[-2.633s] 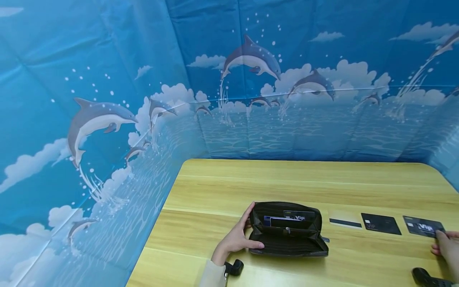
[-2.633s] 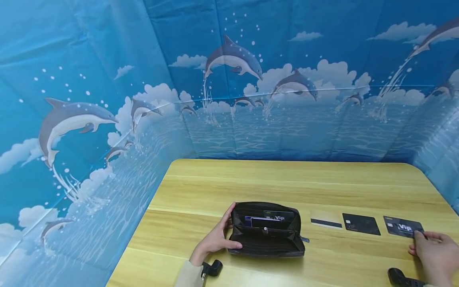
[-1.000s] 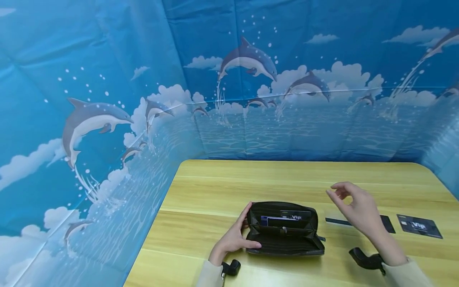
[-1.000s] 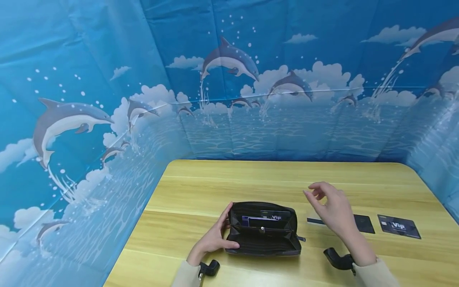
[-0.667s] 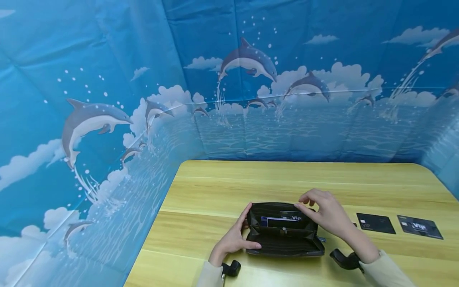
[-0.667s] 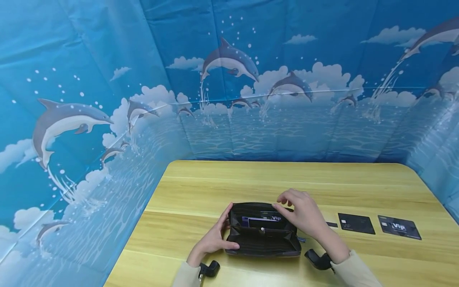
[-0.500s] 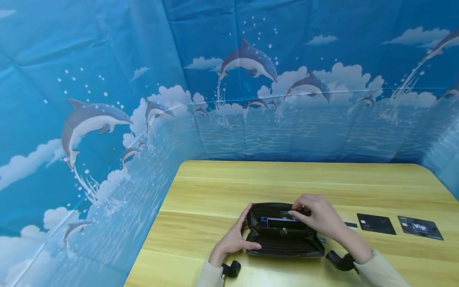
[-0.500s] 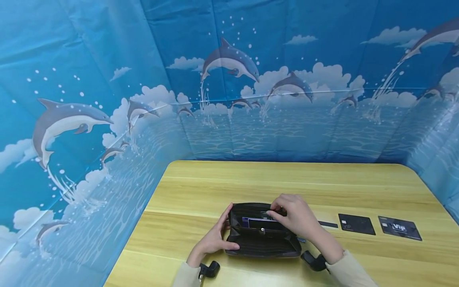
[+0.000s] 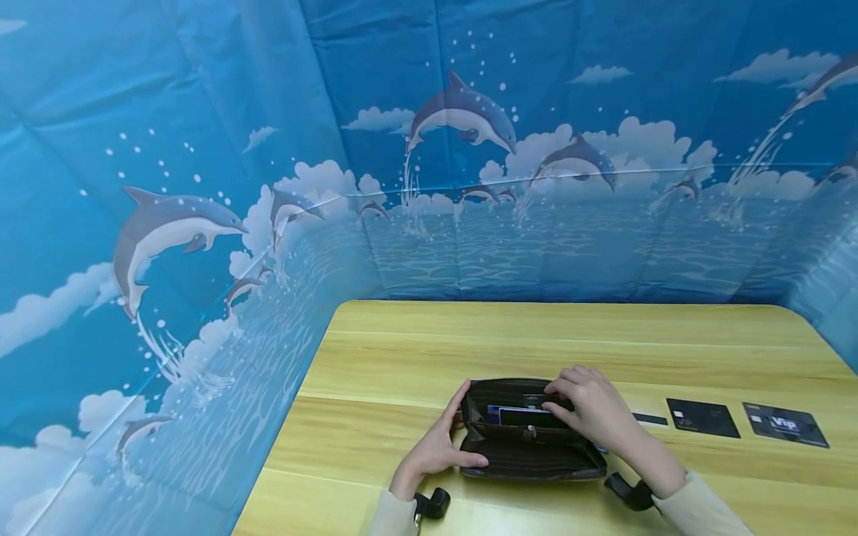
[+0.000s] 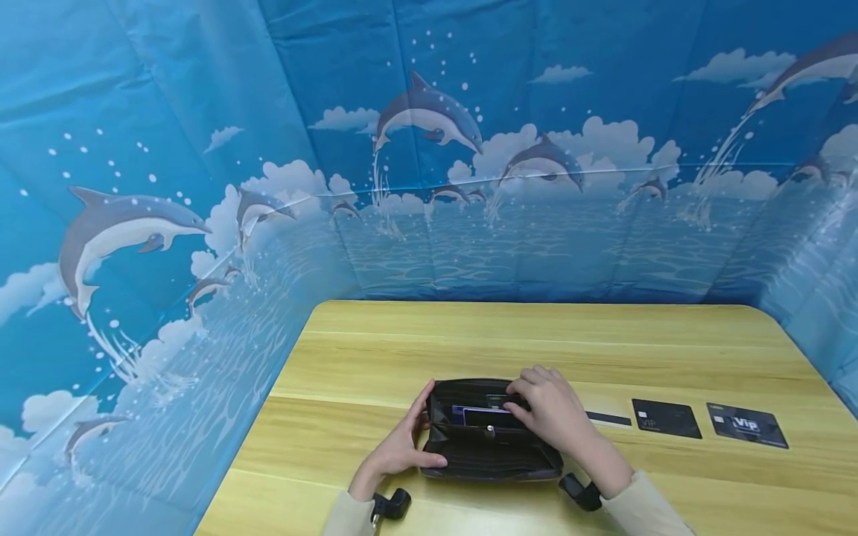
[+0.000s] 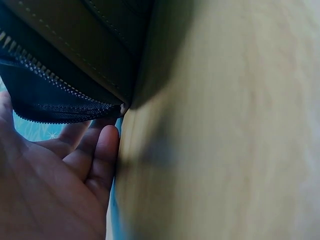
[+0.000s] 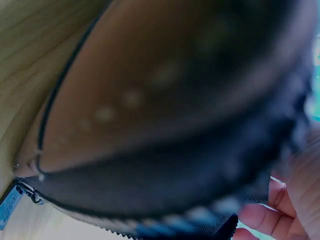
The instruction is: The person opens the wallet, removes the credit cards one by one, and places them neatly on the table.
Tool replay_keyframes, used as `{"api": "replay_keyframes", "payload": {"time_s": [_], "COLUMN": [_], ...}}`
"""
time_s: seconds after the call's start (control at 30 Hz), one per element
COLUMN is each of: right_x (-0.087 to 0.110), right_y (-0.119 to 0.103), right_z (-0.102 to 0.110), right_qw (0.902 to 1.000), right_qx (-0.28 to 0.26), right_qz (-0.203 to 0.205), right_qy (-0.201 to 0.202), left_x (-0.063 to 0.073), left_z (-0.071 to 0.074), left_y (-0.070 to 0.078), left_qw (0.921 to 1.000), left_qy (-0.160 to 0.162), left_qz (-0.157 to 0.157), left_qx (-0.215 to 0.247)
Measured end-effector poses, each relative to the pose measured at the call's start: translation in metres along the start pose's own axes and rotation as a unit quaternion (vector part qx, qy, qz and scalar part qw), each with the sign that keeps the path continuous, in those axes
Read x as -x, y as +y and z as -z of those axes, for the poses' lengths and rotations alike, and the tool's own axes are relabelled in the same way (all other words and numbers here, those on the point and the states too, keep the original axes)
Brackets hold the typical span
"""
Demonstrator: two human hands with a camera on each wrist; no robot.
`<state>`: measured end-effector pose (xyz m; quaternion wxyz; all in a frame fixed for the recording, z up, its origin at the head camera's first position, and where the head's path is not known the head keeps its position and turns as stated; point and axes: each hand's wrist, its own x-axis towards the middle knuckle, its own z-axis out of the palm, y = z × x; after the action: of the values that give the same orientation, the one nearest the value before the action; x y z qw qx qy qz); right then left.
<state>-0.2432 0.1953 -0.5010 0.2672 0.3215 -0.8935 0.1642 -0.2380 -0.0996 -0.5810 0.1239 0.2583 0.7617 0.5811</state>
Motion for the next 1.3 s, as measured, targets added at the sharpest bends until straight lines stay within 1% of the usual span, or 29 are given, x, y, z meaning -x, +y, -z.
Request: {"api": "replay_keyframes", "payload": {"time_s": [0.23, 0.5, 0.9, 1.17, 1.3], "right_x": [0.0017, 0.0037, 0.0032, 0.0036, 0.0042], "right_y": [0.0002, 0.0003, -0.0007, -0.0005, 0.0000], "right_z": [-0.0020, -0.0031, -0.0038, -0.0063, -0.0073], "right_qw": [0.9997, 0.9985, 0.9976, 0.9973, 0.9971], "right_qx": [0.024, 0.054, 0.068, 0.072, 0.074], "right_qz": [0.002, -0.001, -0.014, -0.013, -0.011], "right_qy": [0.006, 0.009, 0.004, 0.008, 0.009], "left_x": [0.0003, 0.0004, 0.0007, 0.0010, 0.0007], "left_z": [-0.0012, -0.0011, -0.0004, 0.0005, 0.0010], "left_y": [0.0041, 0.0011, 0.0008, 0.0005, 0.0008], "left_qw": [1.0000, 1.0000, 0.9998, 1.0000, 0.9999], "left_qy": [0.002, 0.002, 0.004, -0.001, 0.000], "left_qz": [-0.006, 0.005, 0.016, 0.007, 0.008], "left_qx": [-0.001, -0.004, -0.007, -0.004, -0.008]}}
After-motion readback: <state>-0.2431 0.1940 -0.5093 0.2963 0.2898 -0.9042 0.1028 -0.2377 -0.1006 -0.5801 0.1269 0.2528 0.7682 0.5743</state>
